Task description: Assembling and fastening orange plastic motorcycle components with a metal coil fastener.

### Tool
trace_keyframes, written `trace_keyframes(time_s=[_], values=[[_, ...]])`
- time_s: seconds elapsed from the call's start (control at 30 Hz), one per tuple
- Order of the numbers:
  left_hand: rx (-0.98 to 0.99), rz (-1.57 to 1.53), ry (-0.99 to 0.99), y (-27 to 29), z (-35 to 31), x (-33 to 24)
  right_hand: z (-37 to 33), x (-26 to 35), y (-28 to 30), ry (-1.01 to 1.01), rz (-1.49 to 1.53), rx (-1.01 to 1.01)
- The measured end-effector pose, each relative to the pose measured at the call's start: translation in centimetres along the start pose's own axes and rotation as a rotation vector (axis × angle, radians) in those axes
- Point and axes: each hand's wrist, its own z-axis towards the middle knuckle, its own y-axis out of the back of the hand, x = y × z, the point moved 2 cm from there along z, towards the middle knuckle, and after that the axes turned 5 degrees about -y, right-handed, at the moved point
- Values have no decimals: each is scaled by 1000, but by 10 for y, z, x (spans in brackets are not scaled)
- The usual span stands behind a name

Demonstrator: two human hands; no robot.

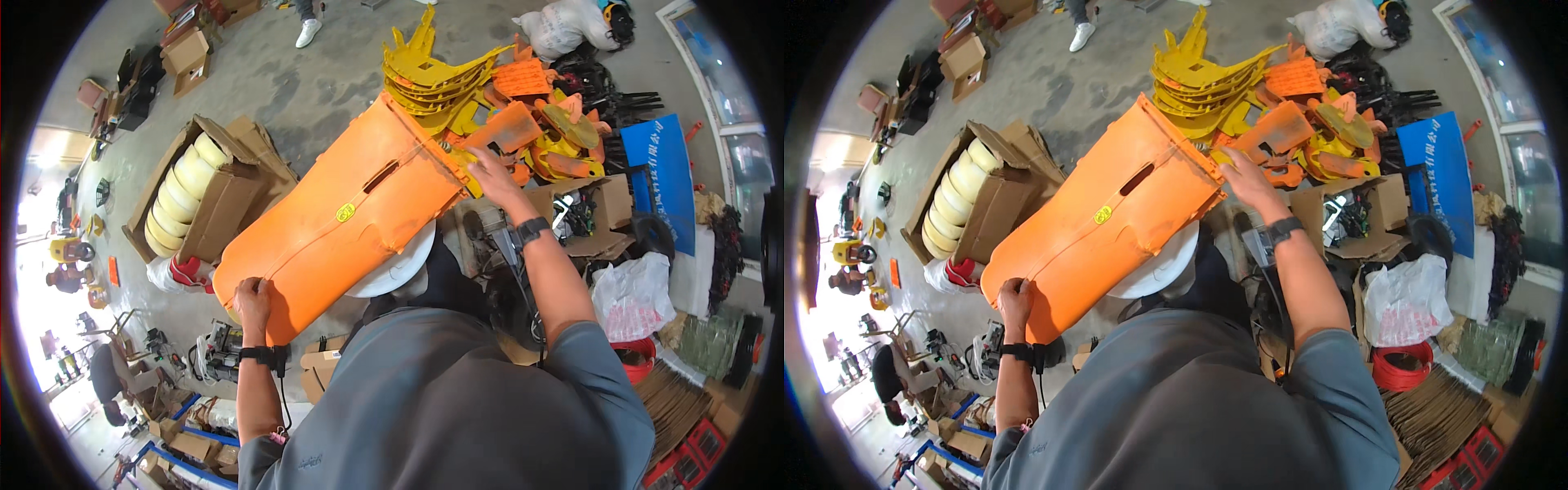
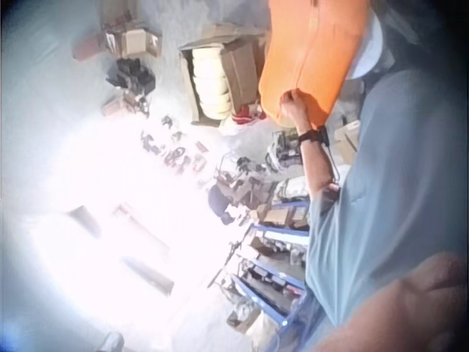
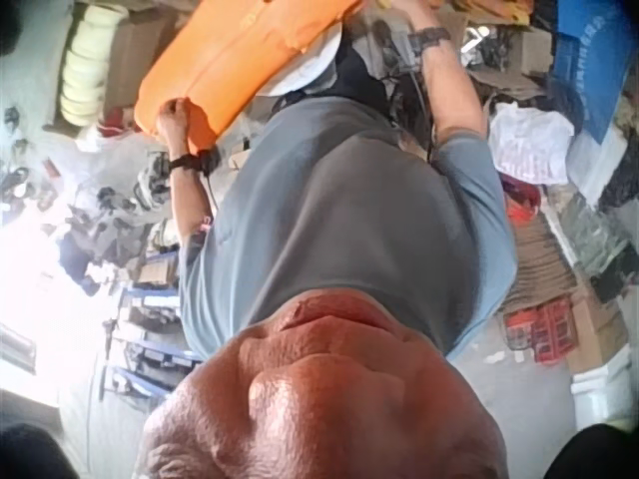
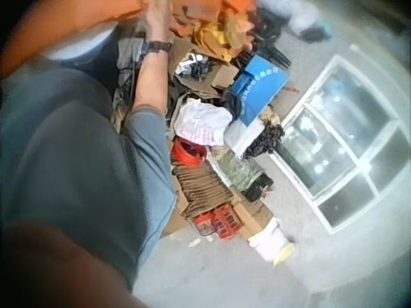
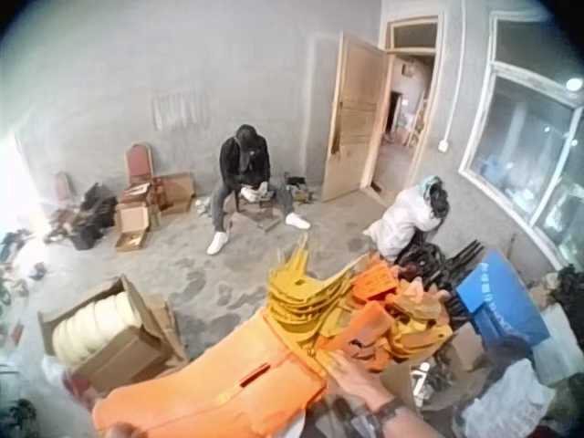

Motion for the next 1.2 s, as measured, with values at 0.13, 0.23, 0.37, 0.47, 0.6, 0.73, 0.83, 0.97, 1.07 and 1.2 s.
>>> trace_keyframes(time_s=[0.13,0.23,0.37,0.47,0.6,0.73,0.83,0.97,1.07,1.2], values=[[9,57,195,-5,6,-9,75,-4,-16,76,41,190],[19,126,315,-6,17,-17,105,-12,-21,99,-26,313],[96,180,470,-5,25,-26,115,-16,-16,252,-209,232],[125,226,493,-7,30,-27,114,-22,1,144,-99,323],[140,272,528,-15,33,-18,112,-21,35,-62,466,431],[162,217,578,-20,28,-9,96,6,62,-11,765,579],[125,323,467,-17,25,-14,75,40,63,167,636,603],[194,225,467,-29,26,-26,45,82,52,424,653,725],[205,128,384,-45,28,-43,36,98,43,428,666,747],[161,122,349,-59,30,-72,40,97,45,433,583,677]])
